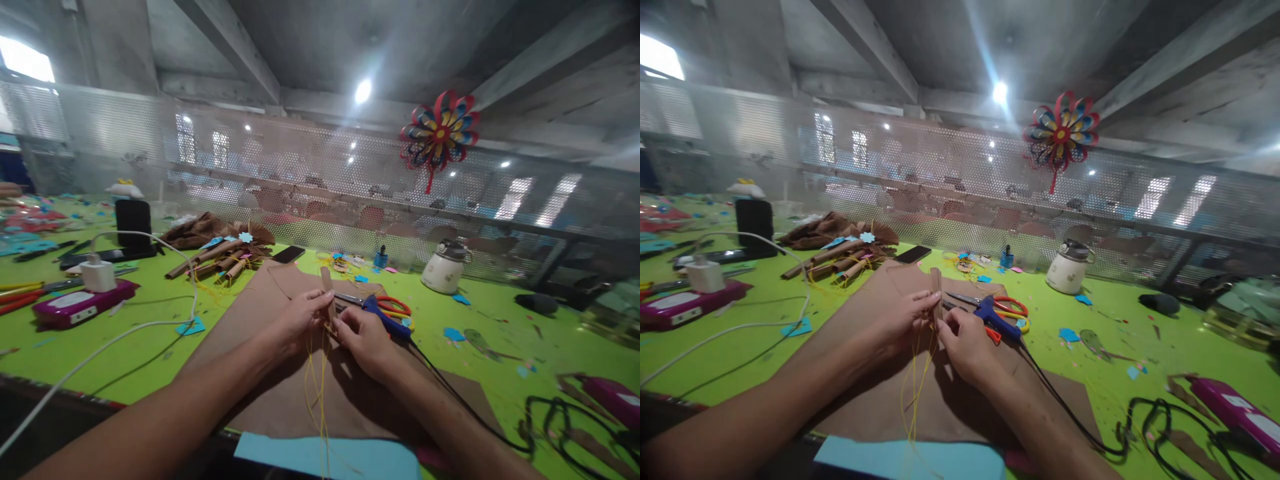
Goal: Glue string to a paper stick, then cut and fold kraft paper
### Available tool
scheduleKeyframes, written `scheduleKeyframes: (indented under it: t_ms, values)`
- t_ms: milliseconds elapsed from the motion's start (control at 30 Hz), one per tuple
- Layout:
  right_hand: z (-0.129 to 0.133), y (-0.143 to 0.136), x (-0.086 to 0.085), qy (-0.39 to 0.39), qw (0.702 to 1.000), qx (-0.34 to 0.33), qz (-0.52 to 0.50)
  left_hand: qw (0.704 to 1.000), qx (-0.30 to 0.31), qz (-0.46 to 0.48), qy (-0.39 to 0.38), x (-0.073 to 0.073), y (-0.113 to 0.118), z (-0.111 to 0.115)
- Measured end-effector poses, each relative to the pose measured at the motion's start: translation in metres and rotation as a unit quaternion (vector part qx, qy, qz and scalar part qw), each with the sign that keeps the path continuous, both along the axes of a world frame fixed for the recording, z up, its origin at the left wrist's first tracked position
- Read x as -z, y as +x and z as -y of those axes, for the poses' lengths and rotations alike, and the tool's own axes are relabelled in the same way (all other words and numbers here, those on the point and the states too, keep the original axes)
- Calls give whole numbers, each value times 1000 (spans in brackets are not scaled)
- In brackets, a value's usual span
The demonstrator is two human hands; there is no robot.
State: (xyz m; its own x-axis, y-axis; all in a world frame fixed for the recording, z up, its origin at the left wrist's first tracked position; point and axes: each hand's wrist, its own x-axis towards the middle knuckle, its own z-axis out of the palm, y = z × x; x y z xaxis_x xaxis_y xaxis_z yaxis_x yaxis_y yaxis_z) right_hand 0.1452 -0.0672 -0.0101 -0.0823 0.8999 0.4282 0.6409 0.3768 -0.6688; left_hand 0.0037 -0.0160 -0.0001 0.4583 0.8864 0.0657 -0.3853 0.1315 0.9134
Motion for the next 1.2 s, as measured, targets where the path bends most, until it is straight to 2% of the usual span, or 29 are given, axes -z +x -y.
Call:
scheduleKeyframes:
  t_ms: [300,467,600,700,867,1000,1100,1200]
  values:
    - [6,-8,-1,17,1000,8,8,999,-14,-17,23,5,0,1]
    - [5,-7,-2,-66,995,12,-70,998,-27,-30,52,7,2,2]
    - [6,-8,-3,-109,983,-24,-145,999,-18,-7,44,5,2,3]
    - [6,-10,-3,-101,980,-46,-167,999,-2,16,36,3,1,4]
    - [5,-10,0,-86,985,-38,-145,999,11,32,-1,5,0,0]
    - [8,-10,1,-75,988,-48,-123,999,-10,38,-5,10,-1,-11]
    - [7,-6,3,-55,991,-30,-118,999,-26,39,19,10,-3,-14]
    - [1,-1,6,-32,989,10,-146,999,-8,29,31,5,-3,-8]
